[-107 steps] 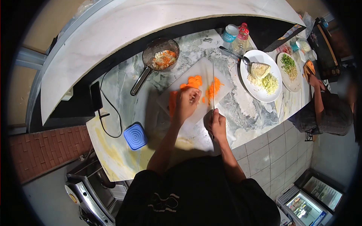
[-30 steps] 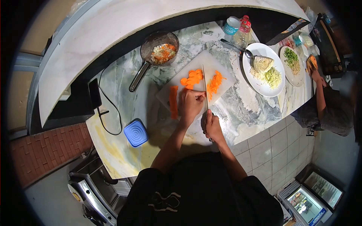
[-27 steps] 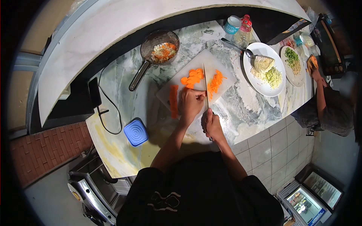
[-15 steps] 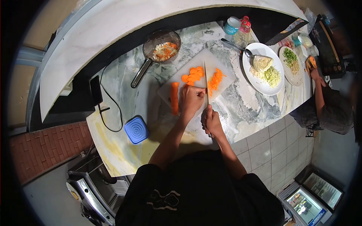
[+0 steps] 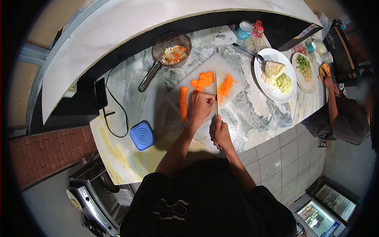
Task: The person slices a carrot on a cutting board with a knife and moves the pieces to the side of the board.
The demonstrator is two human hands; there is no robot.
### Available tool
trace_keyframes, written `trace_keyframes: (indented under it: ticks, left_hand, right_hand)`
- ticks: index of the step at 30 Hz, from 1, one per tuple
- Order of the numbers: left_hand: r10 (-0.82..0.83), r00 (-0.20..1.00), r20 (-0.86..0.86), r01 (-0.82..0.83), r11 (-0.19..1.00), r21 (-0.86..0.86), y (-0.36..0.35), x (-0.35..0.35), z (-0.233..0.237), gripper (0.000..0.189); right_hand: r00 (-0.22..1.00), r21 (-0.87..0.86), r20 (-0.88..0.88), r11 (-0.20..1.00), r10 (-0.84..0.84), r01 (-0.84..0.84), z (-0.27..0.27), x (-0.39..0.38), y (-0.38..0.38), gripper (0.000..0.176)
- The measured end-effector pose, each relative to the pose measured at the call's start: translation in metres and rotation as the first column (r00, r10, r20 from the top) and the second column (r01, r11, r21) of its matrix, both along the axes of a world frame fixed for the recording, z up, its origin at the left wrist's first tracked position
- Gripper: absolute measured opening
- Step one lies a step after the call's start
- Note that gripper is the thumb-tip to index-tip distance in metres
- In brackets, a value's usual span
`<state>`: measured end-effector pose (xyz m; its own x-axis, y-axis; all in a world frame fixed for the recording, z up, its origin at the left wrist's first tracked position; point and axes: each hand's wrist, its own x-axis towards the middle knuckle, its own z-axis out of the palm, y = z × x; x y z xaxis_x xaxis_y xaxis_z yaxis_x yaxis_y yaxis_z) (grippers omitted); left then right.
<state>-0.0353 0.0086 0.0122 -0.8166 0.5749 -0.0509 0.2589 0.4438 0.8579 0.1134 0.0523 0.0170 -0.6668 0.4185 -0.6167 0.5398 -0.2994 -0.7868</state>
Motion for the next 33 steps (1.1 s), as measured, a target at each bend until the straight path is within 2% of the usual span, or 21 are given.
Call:
trace_keyframes:
  ticks: [2,6,9,12,14,17,20,23,28,31,33]
  left_hand:
    - [-0.015,1.0,-0.002,0.015,1.0,0.0,0.0,0.0,0.0,0.013]
    - [-0.003,1.0,-0.017,0.003,1.0,0.002,-0.001,0.0,0.001,0.012]
    - [0.045,0.999,-0.011,-0.045,0.999,0.015,0.0,0.0,0.001,0.012]
    - [0.025,0.999,-0.032,-0.023,0.998,0.062,-0.001,-0.002,-0.008,0.012]
    - [0.024,0.999,-0.023,-0.022,0.998,0.057,-0.001,-0.003,-0.009,0.012]
    - [0.018,1.0,-0.001,-0.017,0.999,0.04,-0.001,-0.005,-0.011,0.012]
    - [0.015,1.0,0.021,-0.015,1.0,0.017,0.0,-0.004,-0.008,0.012]
    - [0.023,0.999,0.044,-0.023,1.0,0.013,0.0,-0.004,-0.007,0.013]
    - [0.012,0.999,0.045,-0.014,0.999,0.045,0.0,-0.006,-0.011,0.014]
    - [-0.034,0.997,0.071,0.035,0.999,-0.013,-0.001,-0.006,-0.009,0.016]
    - [0.042,0.994,0.098,-0.042,0.999,0.002,0.0,-0.003,-0.01,0.013]
  right_hand:
    - [0.998,0.073,-0.052,0.997,-0.025,0.029,0.004,-0.005,-0.001,0.064]
    - [0.998,0.077,-0.064,0.997,-0.007,0.012,0.001,-0.013,0.004,0.064]
    - [1.0,0.095,-0.023,0.995,-0.008,0.01,-0.001,-0.006,0.002,0.063]
    - [1.0,0.177,0.002,0.984,-0.009,0.009,-0.007,0.003,0.001,0.063]
    - [0.999,0.053,-0.027,0.998,-0.034,0.036,-0.005,0.004,0.005,0.062]
    - [0.999,-0.042,0.03,0.998,-0.044,0.045,0.0,0.002,0.012,0.062]
    - [0.998,-0.097,0.001,0.993,-0.069,0.068,0.01,-0.003,0.013,0.062]
    - [0.997,-0.098,-0.049,0.994,-0.062,0.057,0.001,-0.002,0.012,0.063]
    - [0.998,-0.115,-0.015,0.991,-0.066,0.064,0.003,-0.004,0.012,0.064]
    - [0.997,-0.113,-0.005,0.991,-0.079,0.078,0.003,-0.004,0.012,0.064]
    - [0.996,-0.105,-0.001,0.991,-0.084,0.084,0.002,-0.005,0.011,0.065]
